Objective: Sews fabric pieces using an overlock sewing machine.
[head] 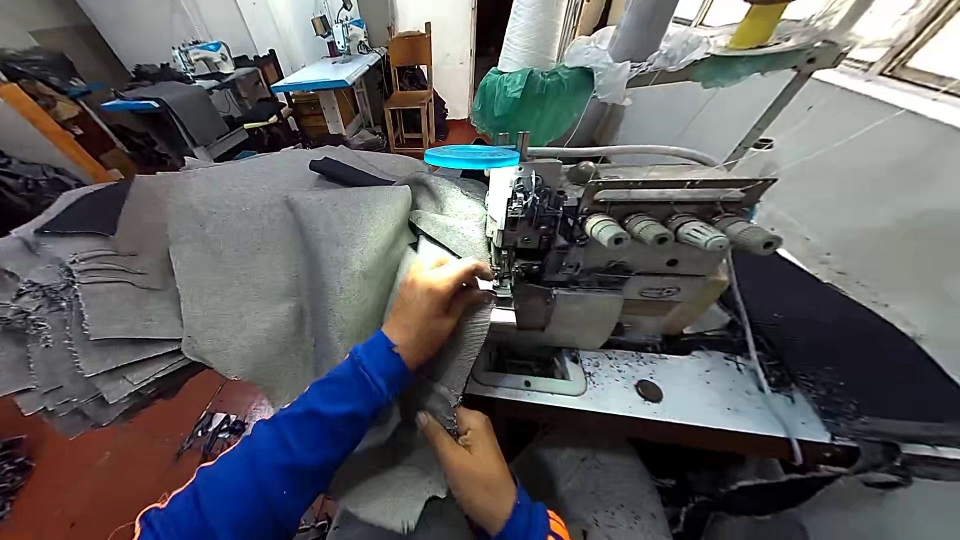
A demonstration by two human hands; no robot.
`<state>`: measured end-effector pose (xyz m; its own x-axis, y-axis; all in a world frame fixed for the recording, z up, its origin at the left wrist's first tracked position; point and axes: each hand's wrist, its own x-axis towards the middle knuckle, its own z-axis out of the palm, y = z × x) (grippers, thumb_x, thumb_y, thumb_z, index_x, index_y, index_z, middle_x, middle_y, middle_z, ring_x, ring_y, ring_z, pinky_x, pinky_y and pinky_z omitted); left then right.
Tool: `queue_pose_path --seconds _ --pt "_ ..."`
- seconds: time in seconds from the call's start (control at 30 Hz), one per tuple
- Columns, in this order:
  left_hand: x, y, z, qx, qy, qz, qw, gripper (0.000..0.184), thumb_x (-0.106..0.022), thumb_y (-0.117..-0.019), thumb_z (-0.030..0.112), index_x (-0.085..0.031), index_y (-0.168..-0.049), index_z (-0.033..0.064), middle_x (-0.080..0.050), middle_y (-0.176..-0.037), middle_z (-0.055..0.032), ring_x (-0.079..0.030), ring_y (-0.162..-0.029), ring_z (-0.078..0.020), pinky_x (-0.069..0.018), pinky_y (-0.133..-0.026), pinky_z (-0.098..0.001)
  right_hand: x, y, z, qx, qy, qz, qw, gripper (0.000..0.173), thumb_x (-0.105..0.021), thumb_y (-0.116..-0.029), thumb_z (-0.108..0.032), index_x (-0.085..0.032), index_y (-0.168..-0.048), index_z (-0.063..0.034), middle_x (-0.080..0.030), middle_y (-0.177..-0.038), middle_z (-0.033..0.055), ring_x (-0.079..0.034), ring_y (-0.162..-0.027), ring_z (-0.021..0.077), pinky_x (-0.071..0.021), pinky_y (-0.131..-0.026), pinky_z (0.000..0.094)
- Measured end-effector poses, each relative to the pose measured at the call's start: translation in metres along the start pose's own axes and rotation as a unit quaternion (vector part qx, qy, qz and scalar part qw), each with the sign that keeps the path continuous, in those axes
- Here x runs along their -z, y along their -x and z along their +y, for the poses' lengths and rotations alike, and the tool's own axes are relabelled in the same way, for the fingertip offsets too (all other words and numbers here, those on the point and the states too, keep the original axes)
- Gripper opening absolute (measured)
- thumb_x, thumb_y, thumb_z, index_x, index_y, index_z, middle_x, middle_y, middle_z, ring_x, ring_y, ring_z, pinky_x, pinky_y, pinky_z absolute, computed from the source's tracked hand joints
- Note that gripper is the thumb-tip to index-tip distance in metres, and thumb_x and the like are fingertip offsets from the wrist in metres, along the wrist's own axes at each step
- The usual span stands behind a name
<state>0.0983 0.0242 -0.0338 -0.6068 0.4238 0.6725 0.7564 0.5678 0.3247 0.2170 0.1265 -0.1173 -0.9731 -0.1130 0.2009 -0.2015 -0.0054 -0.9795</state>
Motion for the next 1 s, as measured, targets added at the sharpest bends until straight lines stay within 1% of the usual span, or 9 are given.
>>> queue_pose_path --seconds 0.07,0.17,0.3,0.43,0.6,0.7,0.73,0.87,1.0 --pt "-0.01 0.005 0.001 -0.038 -0.094 0.062 0.993 0.017 -0.073 -0.0912 0.017 -0.079 -0.106 0.0124 -0.075 -0.102 -0.0042 -0.065 -0.101 -0.0268 -0.0464 -0.092 -0.046 0.01 0.003 0.0 -0.001 -0.08 -0.036 0.996 0.016 -0.062 -0.0971 -0.011 -0.073 -0.091 0.0007 -0.072 -0.082 -0.0027 -0.067 -0.08 -0.0052 -0.056 -0.078 0.0185" --pt "-0.012 0.021 0.026 -0.07 -0.192 0.059 0.977 0.013 -0.066 -0.0955 0.016 -0.078 -0.093 0.0124 -0.075 -0.085 -0.0026 -0.07 -0.088 -0.0213 -0.0511 -0.092 -0.0421 0.021 0.015 0.003 0.0 -0.081 -0.04 0.996 0.014 -0.063 -0.0968 -0.007 -0.073 -0.091 0.0012 -0.072 -0.081 -0.0033 -0.066 -0.08 -0.0066 -0.0561 -0.077 0.0179" --pt "-0.012 0.025 0.044 -0.026 -0.211 -0.036 0.976 0.023 -0.06 -0.0976 0.013 -0.077 -0.112 0.0074 -0.077 -0.112 -0.0084 -0.073 -0.11 -0.0227 -0.0546 -0.102 -0.042 0.039 0.007 -0.001 0.033 -0.064 -0.019 0.997 0.014 -0.061 -0.098 -0.007 -0.074 -0.095 -0.0006 -0.075 -0.088 -0.0058 -0.068 -0.087 -0.0063 -0.0578 -0.084 0.0191" --pt "0.01 0.013 0.052 -0.013 -0.112 -0.072 0.991 0.019 -0.056 -0.0981 0.007 -0.071 -0.111 0.0021 -0.076 -0.106 -0.008 -0.071 -0.112 -0.021 -0.0526 -0.106 -0.0391 0.051 -0.006 -0.016 0.052 -0.136 -0.029 0.989 0.021 -0.053 -0.1046 -0.009 -0.073 -0.101 -0.0063 -0.076 -0.093 -0.0074 -0.07 -0.089 -0.0023 -0.0597 -0.085 0.0223" --pt "0.038 0.04 0.09 -0.071 -0.058 -0.098 0.991 0.045 -0.056 -0.1024 0.043 -0.065 -0.119 0.0021 -0.073 -0.121 -0.0146 -0.067 -0.122 -0.0275 -0.05 -0.108 -0.0439 0.065 -0.014 -0.021 0.038 -0.167 -0.038 0.985 0.029 -0.049 -0.1078 -0.03 -0.069 -0.09 -0.0174 -0.07 -0.079 -0.0151 -0.066 -0.075 -0.0066 -0.0571 -0.07 0.0178" --pt "0.03 0.068 0.092 -0.117 -0.109 -0.122 0.98 0.069 -0.055 -0.0982 0.058 -0.057 -0.138 0.0018 -0.065 -0.138 -0.0174 -0.058 -0.135 -0.0258 -0.0383 -0.118 -0.0389 0.066 -0.018 -0.022 0.069 -0.154 -0.02 0.986 0.025 -0.047 -0.1049 -0.017 -0.067 -0.091 -0.013 -0.069 -0.081 -0.0146 -0.065 -0.078 -0.0078 -0.0562 -0.074 0.0171" --pt "0.027 0.074 0.086 -0.134 -0.138 -0.122 0.974 0.067 -0.055 -0.0993 0.054 -0.054 -0.141 0.0021 -0.062 -0.141 -0.0177 -0.056 -0.137 -0.0254 -0.0363 -0.119 -0.0382 0.064 -0.018 -0.021 0.076 -0.138 -0.01 0.987 0.024 -0.048 -0.104 -0.016 -0.066 -0.089 -0.0117 -0.068 -0.08 -0.0142 -0.064 -0.077 -0.0083 -0.0553 -0.073 0.0166" --pt "0.021 0.071 0.058 -0.184 -0.196 -0.105 0.957 0.036 -0.047 -0.1046 0.005 -0.055 -0.14 0.0007 -0.065 -0.138 -0.018 -0.061 -0.131 -0.026 -0.0435 -0.115 -0.0379 0.053 -0.021 -0.02 0.127 0.04 0.064 0.989 0.027 -0.049 -0.0997 -0.01 -0.066 -0.081 0.0003 -0.065 -0.07 -0.0018 -0.062 -0.069 -0.0053 -0.0521 -0.066 0.0145" --pt "0.03 0.047 0.04 -0.227 -0.179 -0.151 0.945 0.036 -0.047 -0.1032 -0.001 -0.058 -0.137 0.0007 -0.067 -0.132 -0.0187 -0.066 -0.125 -0.0278 -0.0496 -0.11 -0.0389 0.043 -0.033 -0.015 0.158 0.107 0.117 0.975 0.027 -0.05 -0.0969 -0.009 -0.064 -0.076 0.0003 -0.06 -0.061 0.0006 -0.059 -0.056 -0.0006 -0.0501 -0.055 0.0169"
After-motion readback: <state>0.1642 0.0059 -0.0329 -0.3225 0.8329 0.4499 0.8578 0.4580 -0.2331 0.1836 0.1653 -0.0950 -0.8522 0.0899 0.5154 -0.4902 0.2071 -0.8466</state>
